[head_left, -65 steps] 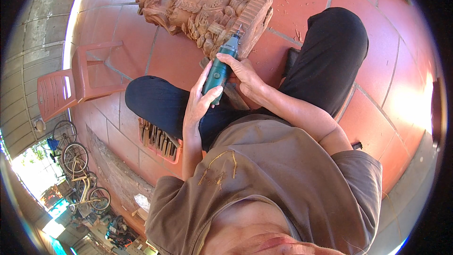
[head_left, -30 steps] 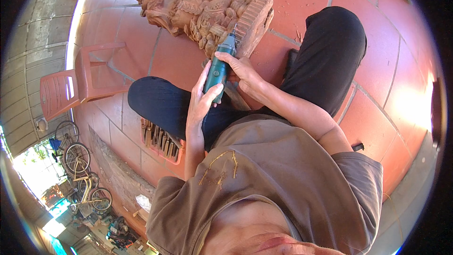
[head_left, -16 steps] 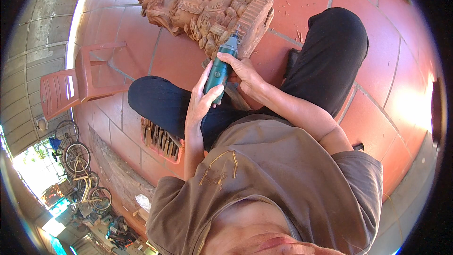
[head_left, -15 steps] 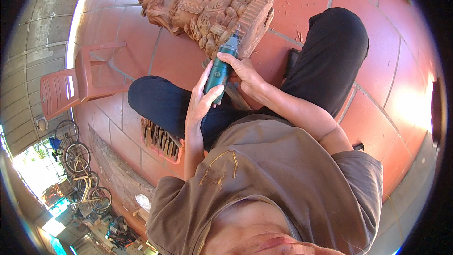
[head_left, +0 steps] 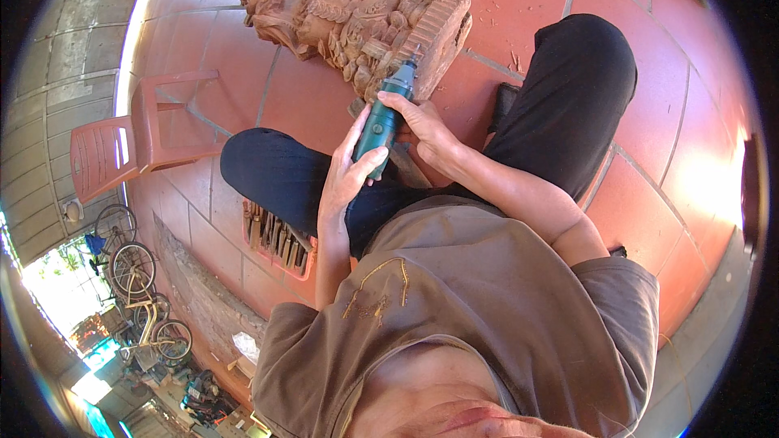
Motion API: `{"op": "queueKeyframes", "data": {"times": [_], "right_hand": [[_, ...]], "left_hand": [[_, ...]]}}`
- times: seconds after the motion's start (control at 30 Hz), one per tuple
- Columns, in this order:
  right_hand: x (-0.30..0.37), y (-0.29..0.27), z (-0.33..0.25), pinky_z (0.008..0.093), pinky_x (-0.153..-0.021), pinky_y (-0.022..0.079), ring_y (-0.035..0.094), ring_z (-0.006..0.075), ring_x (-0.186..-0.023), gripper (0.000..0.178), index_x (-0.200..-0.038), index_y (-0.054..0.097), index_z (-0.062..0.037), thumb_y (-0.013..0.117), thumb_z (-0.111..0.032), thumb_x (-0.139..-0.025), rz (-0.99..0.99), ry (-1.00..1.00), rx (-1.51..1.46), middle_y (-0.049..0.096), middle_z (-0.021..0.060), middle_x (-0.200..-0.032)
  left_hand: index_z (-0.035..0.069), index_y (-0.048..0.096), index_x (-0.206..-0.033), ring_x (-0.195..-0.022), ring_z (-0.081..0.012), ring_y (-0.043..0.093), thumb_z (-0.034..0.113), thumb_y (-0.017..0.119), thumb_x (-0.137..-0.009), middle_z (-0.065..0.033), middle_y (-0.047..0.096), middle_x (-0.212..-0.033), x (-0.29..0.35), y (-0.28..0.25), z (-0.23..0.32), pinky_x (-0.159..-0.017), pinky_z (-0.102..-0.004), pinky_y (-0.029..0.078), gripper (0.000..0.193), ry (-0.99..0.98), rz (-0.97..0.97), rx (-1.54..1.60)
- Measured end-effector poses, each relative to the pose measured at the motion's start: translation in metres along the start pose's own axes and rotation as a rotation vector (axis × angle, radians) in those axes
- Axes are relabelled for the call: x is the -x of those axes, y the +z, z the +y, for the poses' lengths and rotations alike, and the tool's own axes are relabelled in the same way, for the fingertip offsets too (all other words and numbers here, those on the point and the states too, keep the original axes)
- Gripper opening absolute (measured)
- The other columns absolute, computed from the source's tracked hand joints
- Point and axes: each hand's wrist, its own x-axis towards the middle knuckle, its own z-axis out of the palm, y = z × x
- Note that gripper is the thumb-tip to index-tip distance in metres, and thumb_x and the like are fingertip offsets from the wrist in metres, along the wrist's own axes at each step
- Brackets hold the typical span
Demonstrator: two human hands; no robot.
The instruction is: The person sits on the floor and uses a handheld rotary tool to carve details into a large wooden sculpture. They hold the tool with both hands and work on the surface of the piece, then set the tool down and inspect the carved area with their hands.
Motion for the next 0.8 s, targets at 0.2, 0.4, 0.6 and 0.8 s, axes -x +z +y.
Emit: {"op": "queueKeyframes", "data": {"times": [0.2, 0.4, 0.6, 0.8], "right_hand": [[0.007, 0.000, -0.001, 0.0322, -0.069, 0.054, 0.065, 0.0183, -0.073, 0.051, -0.103, 0.062, 0.0025, 0.080, -0.038, -0.078, -0.002, -0.015, -0.022, 0.066, 0.0089, -0.087], [0.014, 0.001, -0.004, 0.0324, -0.069, 0.054, 0.065, 0.0180, -0.074, 0.051, -0.103, 0.062, 0.0025, 0.080, -0.038, -0.078, 0.016, -0.019, -0.015, 0.066, 0.0090, -0.088], [0.010, 0.000, 0.000, 0.0336, -0.069, 0.054, 0.064, 0.0188, -0.074, 0.051, -0.102, 0.062, 0.0029, 0.080, -0.038, -0.077, 0.031, -0.030, -0.034, 0.065, 0.0095, -0.089], [0.008, 0.001, 0.001, 0.0341, -0.069, 0.055, 0.065, 0.0185, -0.074, 0.051, -0.102, 0.062, 0.0034, 0.080, -0.038, -0.077, 0.028, -0.033, -0.033, 0.065, 0.0096, -0.089]], "left_hand": [[0.006, 0.033, -0.152, -0.067, -0.0098, 0.057, 0.023, 0.065, -0.087, -0.0083, 0.061, -0.104, 0.001, 0.000, 0.000, -0.055, -0.0233, 0.046, 0.074, -0.021, -0.017, 0.007], [0.006, 0.033, -0.152, -0.067, -0.0101, 0.056, 0.024, 0.065, -0.087, -0.0083, 0.060, -0.103, 0.002, 0.002, 0.003, -0.055, -0.0232, 0.045, 0.075, -0.017, -0.016, 0.000], [0.006, 0.033, -0.152, -0.068, -0.0103, 0.056, 0.022, 0.064, -0.087, -0.0087, 0.060, -0.104, 0.001, 0.000, 0.002, -0.055, -0.0234, 0.045, 0.074, -0.021, -0.030, -0.001], [0.007, 0.034, -0.152, -0.063, -0.0067, 0.051, 0.025, 0.066, -0.086, -0.0050, 0.060, -0.095, -0.002, 0.000, -0.004, -0.051, -0.0206, 0.042, 0.075, 0.030, -0.005, 0.002]]}}
